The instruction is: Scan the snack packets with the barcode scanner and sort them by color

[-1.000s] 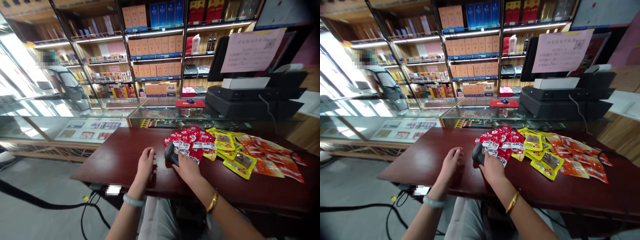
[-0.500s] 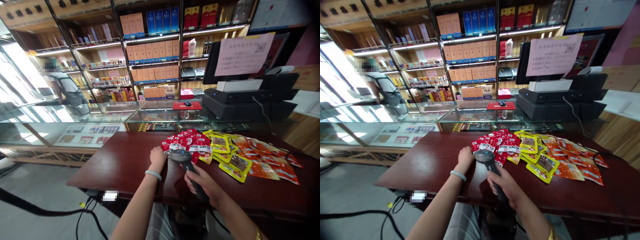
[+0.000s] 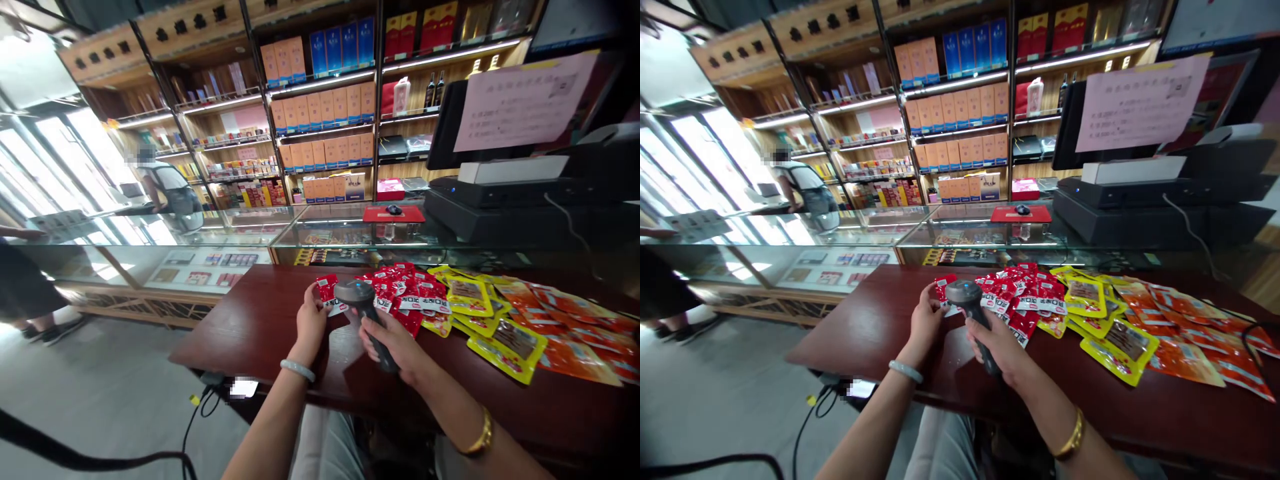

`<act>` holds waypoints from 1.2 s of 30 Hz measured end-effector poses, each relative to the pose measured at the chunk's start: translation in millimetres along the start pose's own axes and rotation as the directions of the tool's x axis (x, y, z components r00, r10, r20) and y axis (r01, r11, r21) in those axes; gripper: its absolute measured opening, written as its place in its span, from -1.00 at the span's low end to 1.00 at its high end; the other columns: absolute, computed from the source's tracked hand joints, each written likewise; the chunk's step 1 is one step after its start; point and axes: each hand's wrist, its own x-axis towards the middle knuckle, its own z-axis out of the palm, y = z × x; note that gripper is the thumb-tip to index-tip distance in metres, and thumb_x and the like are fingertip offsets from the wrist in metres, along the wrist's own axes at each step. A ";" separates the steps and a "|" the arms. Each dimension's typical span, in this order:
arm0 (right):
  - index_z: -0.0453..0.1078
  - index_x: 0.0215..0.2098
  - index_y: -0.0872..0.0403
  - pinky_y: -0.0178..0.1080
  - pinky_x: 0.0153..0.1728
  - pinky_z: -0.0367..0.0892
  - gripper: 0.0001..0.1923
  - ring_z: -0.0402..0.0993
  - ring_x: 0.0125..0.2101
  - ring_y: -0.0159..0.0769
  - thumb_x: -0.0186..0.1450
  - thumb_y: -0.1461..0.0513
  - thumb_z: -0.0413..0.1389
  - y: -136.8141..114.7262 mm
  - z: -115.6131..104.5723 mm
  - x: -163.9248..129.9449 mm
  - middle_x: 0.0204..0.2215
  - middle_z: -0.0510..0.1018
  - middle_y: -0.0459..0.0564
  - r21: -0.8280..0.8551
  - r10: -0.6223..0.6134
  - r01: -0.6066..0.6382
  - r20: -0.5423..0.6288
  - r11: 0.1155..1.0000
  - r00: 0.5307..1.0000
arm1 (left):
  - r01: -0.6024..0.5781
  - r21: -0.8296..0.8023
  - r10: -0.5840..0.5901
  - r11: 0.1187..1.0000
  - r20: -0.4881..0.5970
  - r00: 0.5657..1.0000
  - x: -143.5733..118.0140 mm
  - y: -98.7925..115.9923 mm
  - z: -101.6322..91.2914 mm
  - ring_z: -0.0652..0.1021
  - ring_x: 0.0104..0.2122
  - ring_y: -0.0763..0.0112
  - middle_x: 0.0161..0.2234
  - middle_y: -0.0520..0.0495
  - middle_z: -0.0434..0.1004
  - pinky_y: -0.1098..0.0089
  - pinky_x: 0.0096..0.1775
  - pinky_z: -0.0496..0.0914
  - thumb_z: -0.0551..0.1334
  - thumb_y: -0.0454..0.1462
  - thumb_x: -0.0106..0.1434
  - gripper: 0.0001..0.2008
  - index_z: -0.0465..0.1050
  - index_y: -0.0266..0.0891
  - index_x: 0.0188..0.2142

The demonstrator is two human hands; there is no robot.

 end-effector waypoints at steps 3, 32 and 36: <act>0.32 -0.12 0.05 -0.41 -0.67 0.04 -0.55 0.15 -0.68 -0.52 0.21 -0.01 0.31 2.4 13.4 8.9 -0.61 0.35 -0.24 -0.034 -0.013 0.015 0.060 0.999 0.998 | -0.050 -0.044 0.048 0.998 -0.045 0.998 -2.8 -3.7 -9.6 0.54 -0.38 0.40 -0.45 0.11 0.50 0.43 -0.28 0.31 0.30 -0.37 0.14 -0.28 0.13 -0.17 0.28; 0.27 -0.22 0.03 -0.44 -0.68 0.04 -0.53 0.15 -0.68 -0.52 0.17 -0.08 0.31 9.3 -30.3 -11.9 -0.62 0.34 -0.26 -0.102 0.006 -0.020 -0.136 0.995 0.991 | 0.042 0.689 0.043 0.723 -0.105 0.994 57.3 -18.5 -52.3 0.42 0.08 0.01 0.03 -0.31 0.49 0.21 0.07 0.26 0.25 -0.01 0.24 -0.51 0.40 -0.24 0.06; 0.27 -0.22 0.04 -0.44 -0.67 0.02 -0.52 0.14 -0.68 -0.54 0.17 -0.07 0.32 8.4 -36.8 -16.2 -0.62 0.33 -0.26 -0.091 0.004 -0.021 -0.176 0.996 0.984 | -0.187 0.549 0.080 0.814 0.214 0.974 36.5 33.4 14.7 0.51 -0.06 0.09 -0.15 -0.28 0.57 0.27 -0.01 0.31 0.15 0.07 0.30 -0.57 0.52 -0.25 -0.20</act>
